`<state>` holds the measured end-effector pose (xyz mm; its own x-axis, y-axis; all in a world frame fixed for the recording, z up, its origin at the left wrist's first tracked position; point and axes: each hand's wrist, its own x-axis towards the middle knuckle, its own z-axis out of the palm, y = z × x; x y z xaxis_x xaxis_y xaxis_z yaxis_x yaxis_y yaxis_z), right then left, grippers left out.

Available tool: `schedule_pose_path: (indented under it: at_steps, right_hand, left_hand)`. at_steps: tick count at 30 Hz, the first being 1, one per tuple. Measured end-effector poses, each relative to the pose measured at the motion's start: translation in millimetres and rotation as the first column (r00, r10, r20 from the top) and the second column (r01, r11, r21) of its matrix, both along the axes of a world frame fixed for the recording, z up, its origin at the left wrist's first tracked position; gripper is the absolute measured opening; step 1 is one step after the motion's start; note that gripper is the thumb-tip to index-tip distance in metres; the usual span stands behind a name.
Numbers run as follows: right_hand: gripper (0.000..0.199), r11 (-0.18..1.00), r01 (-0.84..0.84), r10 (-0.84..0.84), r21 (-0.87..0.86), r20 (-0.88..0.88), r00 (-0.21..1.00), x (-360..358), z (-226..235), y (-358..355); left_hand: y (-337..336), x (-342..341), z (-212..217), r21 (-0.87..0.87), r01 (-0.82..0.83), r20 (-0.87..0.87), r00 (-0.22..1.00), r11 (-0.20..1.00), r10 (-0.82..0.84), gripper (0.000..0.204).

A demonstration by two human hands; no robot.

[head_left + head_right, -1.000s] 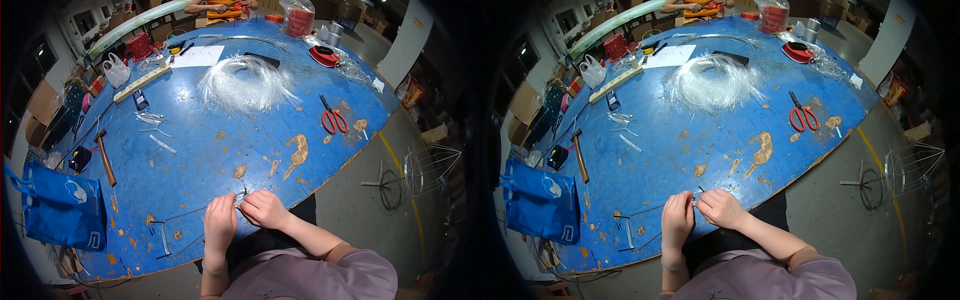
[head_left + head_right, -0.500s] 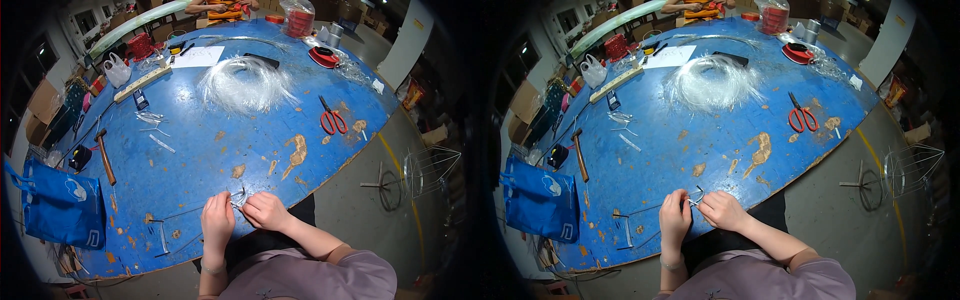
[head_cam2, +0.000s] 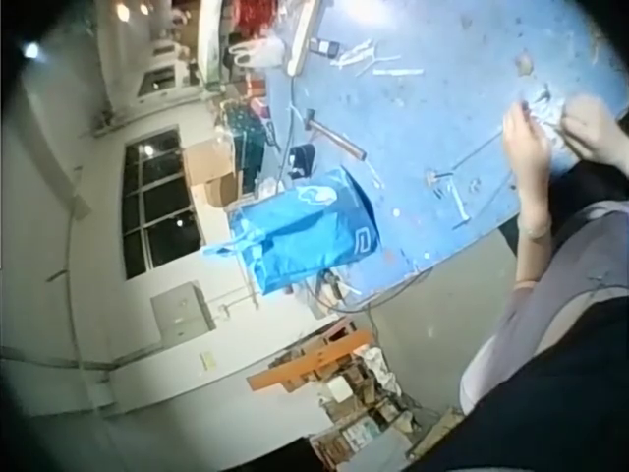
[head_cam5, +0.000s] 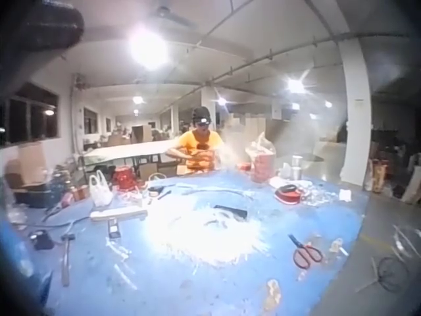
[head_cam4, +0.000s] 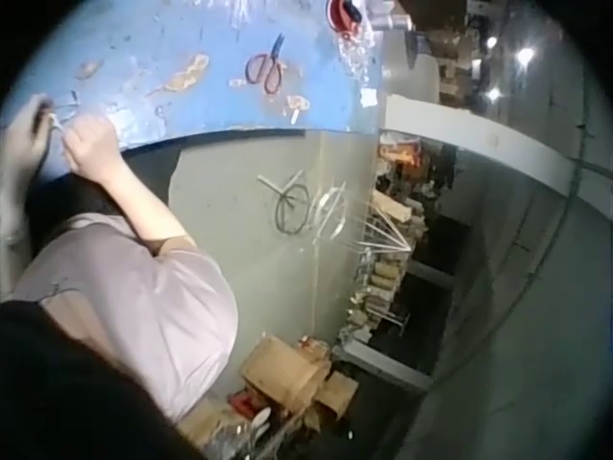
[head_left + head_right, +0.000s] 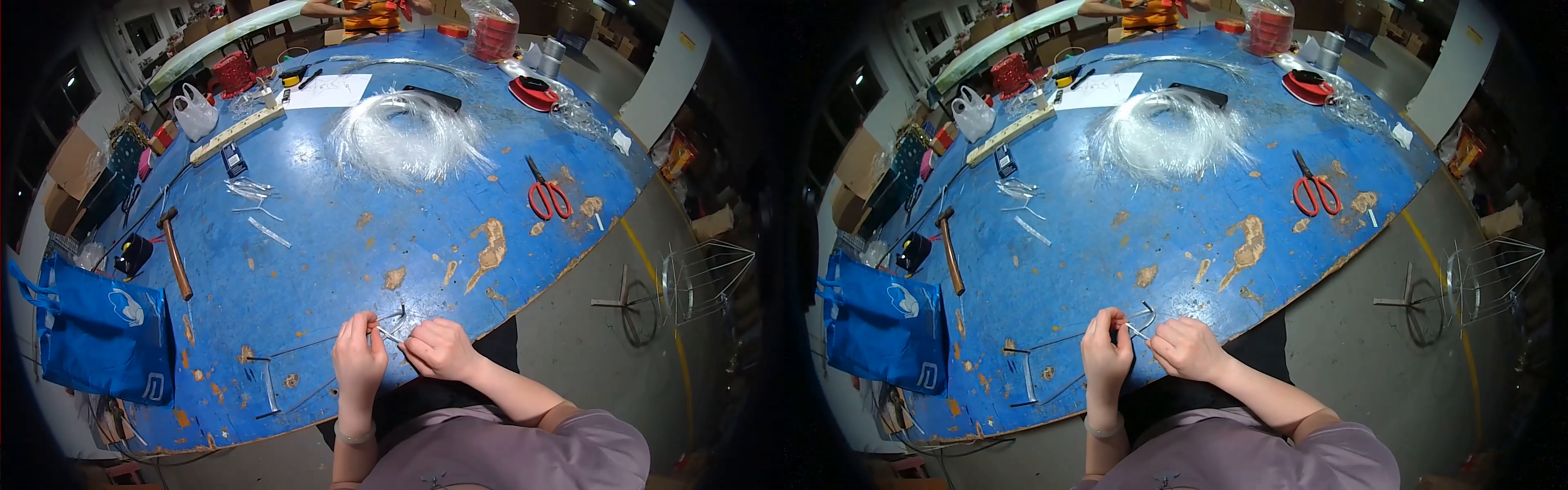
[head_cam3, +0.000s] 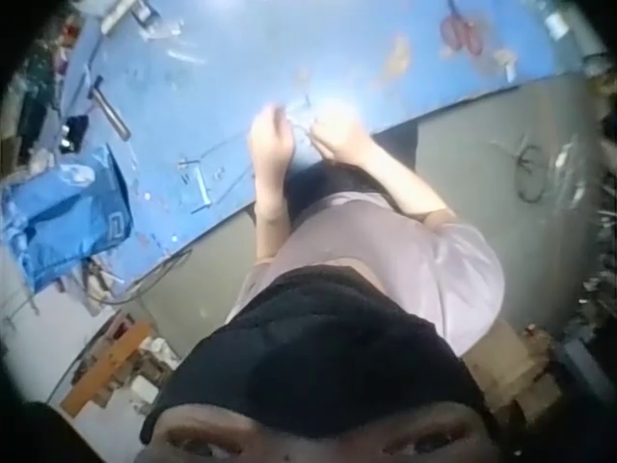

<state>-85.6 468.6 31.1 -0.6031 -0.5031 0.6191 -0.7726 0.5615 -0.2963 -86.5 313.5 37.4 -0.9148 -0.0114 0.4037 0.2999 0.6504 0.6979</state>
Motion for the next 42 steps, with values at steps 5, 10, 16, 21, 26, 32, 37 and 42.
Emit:
schedule_pose_path:
  at_steps: [5, 10, 16, 21, 26, 32, 37, 42]
  right_hand:
    - [0.021, 1.000, -0.003, 0.004, -0.017, 0.025, 1.000, 1.0, -2.7, -1.1]
    - [0.021, 1.000, 0.005, -0.005, -0.017, 0.044, 0.999, 1.7, -2.5, -1.9]
    - [0.021, 1.000, 0.001, 0.000, -0.026, 0.057, 0.998, 2.8, -4.5, -3.3]
    - [0.019, 0.999, 0.014, -0.012, -0.029, 0.079, 0.997, 2.1, -2.6, -3.2]
    - [0.018, 0.999, 0.037, -0.034, -0.029, 0.103, 0.994, 2.2, -1.2, -2.3]
    - [0.017, 0.997, 0.065, -0.060, -0.034, 0.118, 0.991, 2.8, -0.4, -1.8]
    - [0.017, 0.998, 0.055, -0.052, -0.020, 0.123, 0.991, 3.8, -1.2, -1.8]
    - [0.017, 0.999, 0.043, -0.040, -0.018, 0.131, 0.991, 3.7, -0.7, -2.5]
  left_hand:
    - [1.2, -1.8, -4.5, 0.028, -0.034, -0.001, 0.999, 0.999, 0.034, 0.010]
    - [4.5, 1.7, 0.3, -0.014, -0.125, 0.029, 0.992, 0.992, 0.126, 0.011]
    - [5.3, 2.1, -3.6, 0.004, -0.175, 0.009, 0.984, 0.985, 0.175, 0.011]
    - [4.8, 1.7, -0.8, -0.019, -0.171, 0.015, 0.985, 0.985, 0.171, 0.010]
    - [5.3, 3.4, 1.2, -0.027, -0.150, 0.024, 0.988, 0.988, 0.150, 0.010]
    - [5.5, 3.4, 1.2, -0.031, -0.121, -0.044, 0.992, 0.992, 0.119, 0.010]
    - [5.7, 3.0, 0.8, -0.037, -0.109, -0.059, 0.993, 0.993, 0.107, 0.010]
    - [4.9, 2.2, 0.6, -0.016, -0.123, -0.031, 0.992, 0.992, 0.122, 0.010]
